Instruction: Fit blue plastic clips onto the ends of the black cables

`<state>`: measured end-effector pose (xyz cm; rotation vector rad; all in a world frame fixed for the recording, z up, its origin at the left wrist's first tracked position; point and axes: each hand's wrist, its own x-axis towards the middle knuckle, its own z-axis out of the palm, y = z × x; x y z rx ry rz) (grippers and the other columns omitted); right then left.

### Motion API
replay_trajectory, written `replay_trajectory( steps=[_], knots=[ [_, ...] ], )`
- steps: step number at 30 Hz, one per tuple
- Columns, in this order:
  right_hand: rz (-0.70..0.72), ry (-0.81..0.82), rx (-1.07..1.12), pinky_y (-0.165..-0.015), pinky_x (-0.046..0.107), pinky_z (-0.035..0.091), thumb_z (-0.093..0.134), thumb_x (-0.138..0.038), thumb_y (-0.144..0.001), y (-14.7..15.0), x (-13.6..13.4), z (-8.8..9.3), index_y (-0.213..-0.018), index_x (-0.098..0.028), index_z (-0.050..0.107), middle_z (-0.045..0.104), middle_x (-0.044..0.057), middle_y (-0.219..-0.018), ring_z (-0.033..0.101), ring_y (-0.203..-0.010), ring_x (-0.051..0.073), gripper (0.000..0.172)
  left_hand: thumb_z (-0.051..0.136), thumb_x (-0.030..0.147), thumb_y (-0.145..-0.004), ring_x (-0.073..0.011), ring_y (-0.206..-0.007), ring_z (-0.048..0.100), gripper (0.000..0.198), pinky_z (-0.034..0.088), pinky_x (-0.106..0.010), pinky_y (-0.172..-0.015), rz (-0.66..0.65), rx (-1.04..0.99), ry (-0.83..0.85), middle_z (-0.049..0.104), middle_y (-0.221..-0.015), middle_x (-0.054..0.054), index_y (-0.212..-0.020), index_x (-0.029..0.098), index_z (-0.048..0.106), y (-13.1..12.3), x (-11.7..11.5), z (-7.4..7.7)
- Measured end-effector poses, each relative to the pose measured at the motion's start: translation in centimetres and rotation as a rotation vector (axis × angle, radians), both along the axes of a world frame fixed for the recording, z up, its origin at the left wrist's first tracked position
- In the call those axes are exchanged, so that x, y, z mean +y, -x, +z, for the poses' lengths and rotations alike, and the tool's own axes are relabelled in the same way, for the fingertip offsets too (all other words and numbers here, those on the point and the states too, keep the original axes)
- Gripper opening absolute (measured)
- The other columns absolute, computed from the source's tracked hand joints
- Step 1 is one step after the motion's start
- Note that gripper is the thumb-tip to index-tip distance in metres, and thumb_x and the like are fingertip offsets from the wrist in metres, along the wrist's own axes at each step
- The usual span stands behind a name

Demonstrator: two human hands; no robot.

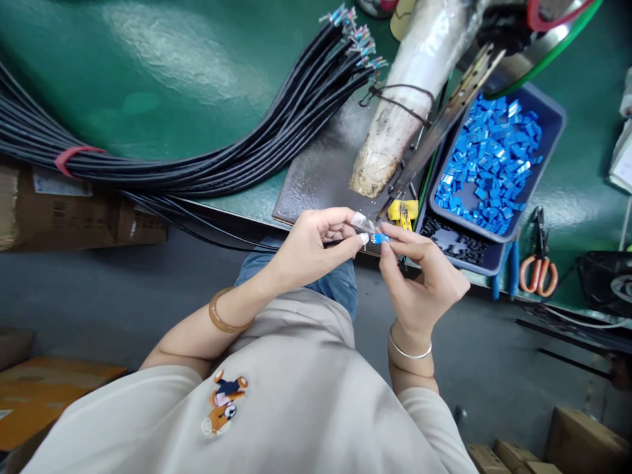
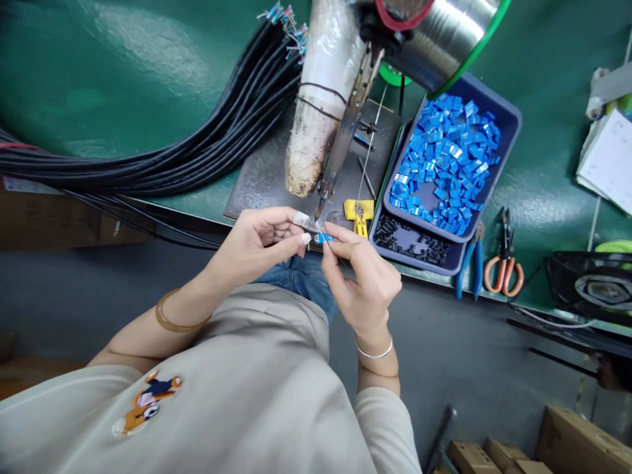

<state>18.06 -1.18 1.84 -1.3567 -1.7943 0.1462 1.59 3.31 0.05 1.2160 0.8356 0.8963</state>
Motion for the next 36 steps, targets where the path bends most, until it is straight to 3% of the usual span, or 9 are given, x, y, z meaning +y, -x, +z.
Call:
replay_trajectory(
  steps=[5,9,11,13,16,20,27,32,36],
  knots=[
    [-0.113,-0.002,0.264,-0.074,0.035,0.063,0.068,-0.012,-0.083,-0.7,-1.2,0.0,-0.086,-0.024,0.065,0.076,0.001,-0.089,0.075,-0.087,0.02,0.012,0.066,0.013,-0.082,-0.0089,-0.07,0.058,0.006,0.049,-0.02,-0.065,0.12,0.041,-0.269,0.062,-0.077,-0.001,-0.087,0.015,0.063,0.8,-2.0,-1.6],
    [-0.24,-0.008,0.433,-0.063,0.032,0.061,0.066,-0.019,-0.086,-0.9,-2.1,0.5,-0.084,-0.025,0.063,0.075,0.0,-0.089,0.075,-0.074,0.017,0.007,0.066,0.011,-0.084,-0.0113,-0.07,0.059,0.006,0.047,-0.025,-0.069,0.173,0.235,-0.812,0.069,-0.078,-0.004,-0.089,0.015,0.067,0.4,-3.4,-1.3],
    [-0.28,-0.003,0.494,-0.057,0.029,0.059,0.065,-0.022,-0.088,-0.9,-2.5,0.9,-0.084,-0.024,0.062,0.075,0.0,-0.089,0.073,-0.067,0.015,0.006,0.061,0.011,-0.088,-0.0126,-0.069,0.059,0.008,0.046,-0.027,-0.069,0.072,0.33,-0.99,0.07,-0.076,-0.005,-0.09,0.014,0.068,0.3,-3.9,-0.9],
    [-0.278,0.002,0.544,-0.055,0.026,0.057,0.065,-0.026,-0.089,-0.7,-2.9,1.3,-0.084,-0.023,0.06,0.075,-0.001,-0.087,0.073,-0.065,0.014,0.007,0.055,0.016,-0.092,-0.0115,-0.063,0.057,0.013,0.044,-0.026,-0.063,-0.179,0.349,-0.894,0.067,-0.07,-0.004,-0.089,0.014,0.068,0.5,-3.9,-0.6],
    [-0.23,0.047,0.555,-0.058,0.025,0.058,0.063,-0.029,-0.09,-0.4,-3.4,1.6,-0.086,-0.021,0.058,0.075,-0.001,-0.089,0.073,-0.067,0.013,0.009,0.054,0.032,-0.095,-0.0073,-0.051,0.049,0.028,0.038,-0.021,-0.052,-0.454,0.223,-0.333,0.059,-0.058,0.0,-0.078,0.013,0.064,1.6,-3.3,-0.5],
    [-0.156,0.15,0.382,-0.067,0.022,0.058,0.06,-0.029,-0.091,0.4,-3.6,1.1,-0.091,-0.02,0.058,0.075,0.001,-0.093,0.074,-0.072,0.012,0.009,0.067,0.043,-0.085,-0.0031,-0.042,0.036,0.031,0.026,-0.019,-0.042,-0.24,0.042,0.17,0.053,-0.051,0.002,-0.078,0.012,0.062,3.0,-2.9,-0.7],
    [0.028,0.167,0.172,-0.068,0.019,0.055,0.059,-0.026,-0.09,1.5,-1.9,0.0,-0.086,-0.02,0.058,0.068,-0.003,-0.078,0.068,-0.068,0.008,0.008,0.071,0.04,-0.082,-0.0061,-0.053,0.051,0.028,0.041,-0.018,-0.052,-0.054,0.054,0.038,0.057,-0.06,0.002,-0.083,0.014,0.064,1.9,-3.6,0.0],
    [0.081,0.352,0.617,-0.059,0.021,0.056,0.062,-0.036,-0.088,1.1,-0.7,-1.1,-0.082,-0.021,0.052,0.063,-0.006,-0.069,0.066,-0.06,0.009,0.019,0.064,0.03,-0.088,-0.0113,-0.072,0.061,0.017,0.049,-0.023,-0.071,0.119,0.203,-0.311,0.069,-0.081,-0.005,-0.087,0.015,0.069,0.9,-3.7,0.0],
    [-0.071,0.309,0.654,-0.048,0.017,0.046,0.059,-0.037,-0.091,0.7,-1.5,-1.0,-0.085,-0.021,0.052,0.06,-0.008,-0.063,0.057,-0.047,0.006,0.018,0.059,0.032,-0.091,-0.0089,-0.059,0.056,0.021,0.045,-0.021,-0.062,0.106,0.212,-0.28,0.064,-0.068,-0.001,-0.083,0.014,0.067,0.4,-3.4,0.0]
  ],
)
